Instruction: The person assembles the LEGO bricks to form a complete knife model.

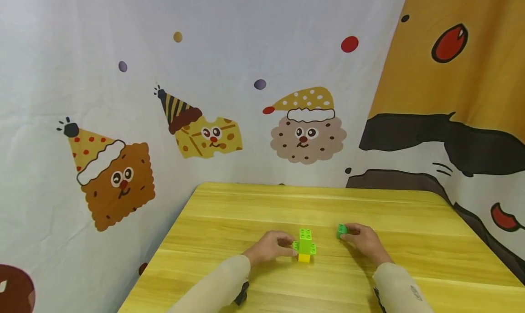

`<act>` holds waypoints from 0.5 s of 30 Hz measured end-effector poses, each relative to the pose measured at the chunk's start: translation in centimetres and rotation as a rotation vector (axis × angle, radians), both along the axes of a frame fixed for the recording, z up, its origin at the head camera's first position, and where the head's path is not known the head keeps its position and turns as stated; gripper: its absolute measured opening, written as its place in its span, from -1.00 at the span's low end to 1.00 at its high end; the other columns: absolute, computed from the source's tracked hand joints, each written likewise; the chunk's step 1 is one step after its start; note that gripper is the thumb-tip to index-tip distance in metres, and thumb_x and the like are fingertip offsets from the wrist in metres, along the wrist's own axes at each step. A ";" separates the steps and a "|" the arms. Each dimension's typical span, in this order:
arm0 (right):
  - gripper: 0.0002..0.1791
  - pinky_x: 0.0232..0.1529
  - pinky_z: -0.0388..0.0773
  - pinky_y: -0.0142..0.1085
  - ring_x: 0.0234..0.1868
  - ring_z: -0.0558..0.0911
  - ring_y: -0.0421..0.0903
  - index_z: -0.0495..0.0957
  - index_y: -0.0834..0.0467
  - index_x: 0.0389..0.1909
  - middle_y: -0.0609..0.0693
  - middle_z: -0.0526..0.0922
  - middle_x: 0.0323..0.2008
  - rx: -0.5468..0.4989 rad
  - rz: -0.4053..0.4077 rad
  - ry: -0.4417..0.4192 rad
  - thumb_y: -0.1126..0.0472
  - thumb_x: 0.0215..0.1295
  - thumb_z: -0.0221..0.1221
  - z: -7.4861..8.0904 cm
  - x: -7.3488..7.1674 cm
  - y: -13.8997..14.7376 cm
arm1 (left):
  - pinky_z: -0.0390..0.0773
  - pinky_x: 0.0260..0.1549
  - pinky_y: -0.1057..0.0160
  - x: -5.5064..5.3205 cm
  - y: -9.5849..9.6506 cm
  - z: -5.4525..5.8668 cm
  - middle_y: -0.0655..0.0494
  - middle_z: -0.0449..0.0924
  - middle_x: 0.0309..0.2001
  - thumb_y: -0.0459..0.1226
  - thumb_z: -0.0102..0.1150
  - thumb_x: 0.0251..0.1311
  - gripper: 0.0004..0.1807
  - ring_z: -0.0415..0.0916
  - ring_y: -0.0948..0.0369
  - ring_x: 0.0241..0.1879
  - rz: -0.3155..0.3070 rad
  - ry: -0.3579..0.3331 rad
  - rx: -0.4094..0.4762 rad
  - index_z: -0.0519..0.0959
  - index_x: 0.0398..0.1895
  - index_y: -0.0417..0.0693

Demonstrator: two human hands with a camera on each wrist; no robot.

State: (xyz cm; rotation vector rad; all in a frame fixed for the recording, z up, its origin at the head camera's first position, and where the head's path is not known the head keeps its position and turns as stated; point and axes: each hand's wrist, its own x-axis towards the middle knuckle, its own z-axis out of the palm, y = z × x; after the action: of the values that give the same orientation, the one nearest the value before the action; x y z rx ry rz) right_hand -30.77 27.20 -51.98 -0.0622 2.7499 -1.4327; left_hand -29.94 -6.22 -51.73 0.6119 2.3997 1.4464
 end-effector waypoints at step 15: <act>-0.40 0.01 0.54 -0.04 0.09 0.54 0.11 0.50 0.26 0.25 0.16 0.58 0.13 -0.036 0.054 0.052 -0.01 0.32 0.30 2.6 -0.6 -3.3 | 0.55 -0.01 0.18 -0.2 -0.2 -0.2 0.28 0.63 -0.12 -0.12 0.44 0.14 -0.67 0.55 0.30 -0.11 -0.018 -0.003 0.018 0.69 -0.03 0.08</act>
State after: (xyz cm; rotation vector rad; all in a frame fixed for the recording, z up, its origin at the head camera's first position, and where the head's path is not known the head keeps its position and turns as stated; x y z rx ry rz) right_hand -31.41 23.91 -49.34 -0.1754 2.7403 -1.4875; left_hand -30.15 -6.38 -51.89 0.6329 2.3758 1.4617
